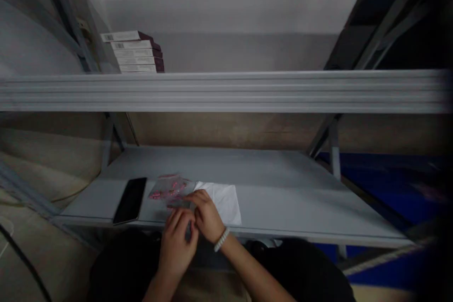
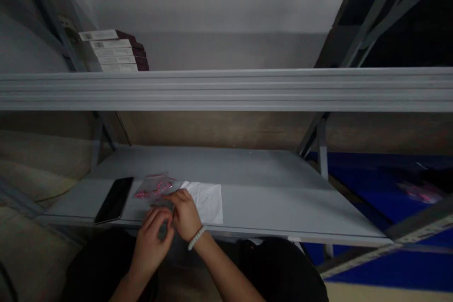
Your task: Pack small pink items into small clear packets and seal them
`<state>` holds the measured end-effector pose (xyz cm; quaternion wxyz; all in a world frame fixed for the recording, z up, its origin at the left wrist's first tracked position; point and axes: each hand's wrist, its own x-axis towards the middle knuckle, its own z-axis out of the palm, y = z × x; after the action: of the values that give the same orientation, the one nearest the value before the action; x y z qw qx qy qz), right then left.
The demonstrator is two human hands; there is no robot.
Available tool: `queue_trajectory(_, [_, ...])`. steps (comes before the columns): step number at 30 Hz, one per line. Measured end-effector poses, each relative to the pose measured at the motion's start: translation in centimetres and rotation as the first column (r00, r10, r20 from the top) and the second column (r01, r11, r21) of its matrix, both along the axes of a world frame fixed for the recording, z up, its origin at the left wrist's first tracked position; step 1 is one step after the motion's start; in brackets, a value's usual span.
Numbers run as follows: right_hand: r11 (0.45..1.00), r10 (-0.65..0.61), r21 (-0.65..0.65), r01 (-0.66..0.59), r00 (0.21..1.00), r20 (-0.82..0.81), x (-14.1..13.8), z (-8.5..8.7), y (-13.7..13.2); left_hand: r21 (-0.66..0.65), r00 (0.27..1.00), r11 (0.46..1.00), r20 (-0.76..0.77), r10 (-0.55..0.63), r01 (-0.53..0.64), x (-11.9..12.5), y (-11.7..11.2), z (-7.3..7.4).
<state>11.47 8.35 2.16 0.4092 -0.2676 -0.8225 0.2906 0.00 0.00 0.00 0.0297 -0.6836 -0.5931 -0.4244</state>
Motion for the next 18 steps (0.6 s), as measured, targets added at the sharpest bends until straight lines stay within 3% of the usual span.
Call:
queue_trajectory(3, [0.989, -0.142, -0.059, 0.137, 0.987, -0.082, 2.0, 0.8, 3.1, 0.03, 0.994, 0.995, -0.05, 0.094, -0.093, -2.2, 5.9, 2.2])
queue_trajectory(6, [0.965, -0.213, -0.178, 0.193, 0.971, -0.107, 4.7, 0.5, 4.4, -0.057, 0.975, 0.99, -0.187, 0.119, -0.131, -4.4, 9.1, 2.5])
queue_trajectory(9, [0.928, -0.243, -0.317, 0.195, 0.963, -0.116, 6.2, -0.8, 3.9, -0.081, 0.971, 0.987, -0.205, 0.12, -0.139, -5.6, 10.2, 0.9])
queue_trajectory(12, [0.906, -0.195, -0.403, 0.126, 0.971, -0.136, 6.3, -2.0, 2.8, -0.076, 0.976, 0.987, -0.177, 0.125, -0.14, -5.7, 10.5, -0.6])
queue_trajectory(15, [0.871, -0.161, -0.489, 0.042, 0.965, -0.205, 5.8, -2.2, 2.1, -0.045, 0.982, 0.989, -0.138, 0.13, -0.138, -5.2, 10.3, -1.1])
queue_trajectory(17, [0.788, -0.179, -0.615, -0.038, 0.941, -0.288, 5.7, -2.0, 1.9, 0.009, 0.99, 0.995, -0.098, 0.1, -0.1, -4.4, 10.0, -0.9])
queue_trajectory(18, [0.715, -0.202, -0.693, -0.095, 0.921, -0.335, 5.8, -1.9, 1.9, 0.056, 0.996, 0.997, -0.071, 0.059, -0.055, -3.9, 9.8, -0.8])
